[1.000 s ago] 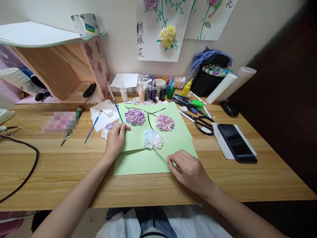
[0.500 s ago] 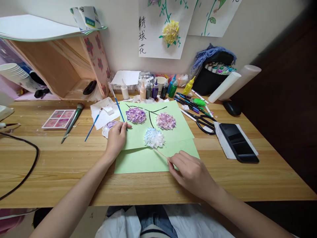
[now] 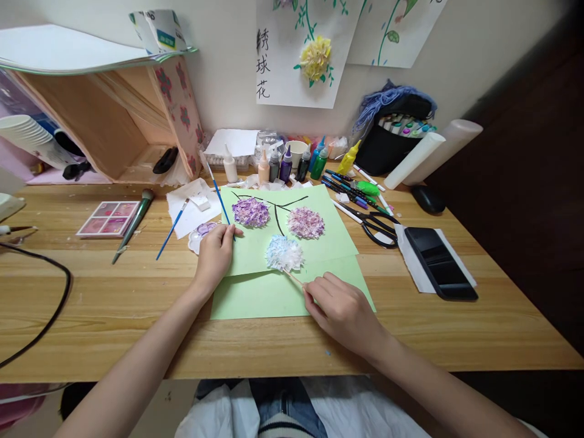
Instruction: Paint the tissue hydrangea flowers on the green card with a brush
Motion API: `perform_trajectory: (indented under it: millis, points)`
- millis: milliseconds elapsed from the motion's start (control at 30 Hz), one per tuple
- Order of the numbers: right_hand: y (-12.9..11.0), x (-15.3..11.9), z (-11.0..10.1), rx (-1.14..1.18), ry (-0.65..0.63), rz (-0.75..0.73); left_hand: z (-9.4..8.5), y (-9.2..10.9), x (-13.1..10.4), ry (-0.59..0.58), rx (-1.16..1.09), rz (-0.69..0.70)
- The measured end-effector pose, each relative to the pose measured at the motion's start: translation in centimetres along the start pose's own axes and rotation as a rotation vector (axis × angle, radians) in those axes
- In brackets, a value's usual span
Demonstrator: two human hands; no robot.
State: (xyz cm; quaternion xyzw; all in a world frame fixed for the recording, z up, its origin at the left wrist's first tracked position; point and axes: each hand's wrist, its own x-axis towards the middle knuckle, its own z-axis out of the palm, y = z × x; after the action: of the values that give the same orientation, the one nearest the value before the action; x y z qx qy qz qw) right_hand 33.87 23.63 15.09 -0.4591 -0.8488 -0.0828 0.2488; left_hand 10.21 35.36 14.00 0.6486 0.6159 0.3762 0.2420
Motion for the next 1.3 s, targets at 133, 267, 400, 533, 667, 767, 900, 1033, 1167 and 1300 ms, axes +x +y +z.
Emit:
perform_trajectory:
  millis: [133, 267, 400, 533, 667, 767, 900, 1033, 1167, 1300]
  points:
    - [0.2, 0.2, 0.2, 0.008, 0.013, 0.019, 0.1, 0.0, -0.1, 0.001, 0.009, -0.001]
    - [0.2, 0.5, 0.3, 0.073, 0.001, 0.085, 0.1, 0.0, -0.1, 0.001, 0.020, 0.000]
    - [0.3, 1.1, 0.0, 0.237, -0.069, 0.273, 0.1, 0.1, -0.1, 0.003, 0.028, 0.006]
    - [0.6, 2.0, -0.9, 0.483, -0.225, 0.563, 0.2, 0.1, -0.1, 0.007, 0.033, 0.008]
    - [1.1, 2.8, -1.3, 0.546, -0.292, 0.717, 0.2, 0.0, -0.1, 0.006, 0.037, 0.007]
    - [1.7, 3.8, -1.4, 0.559, -0.351, 0.802, 0.2, 0.0, -0.1, 0.005, 0.041, 0.004]
    - [2.2, 5.9, -2.2, 0.495, -0.442, 0.803, 0.2, 0.1, -0.1, 0.003, 0.041, 0.005]
    - [2.3, 8.4, -3.1, 0.337, -0.538, 0.680, 0.2, 0.1, -0.2, 0.005, 0.033, 0.013]
    - [2.1, 10.5, -3.2, 0.169, -0.619, 0.538, 0.2, -0.1, -0.2, 0.006, 0.025, 0.027]
    - [1.7, 11.6, -3.7, 0.077, -0.697, 0.457, 0.3, -0.1, -0.3, 0.009, 0.020, 0.031]
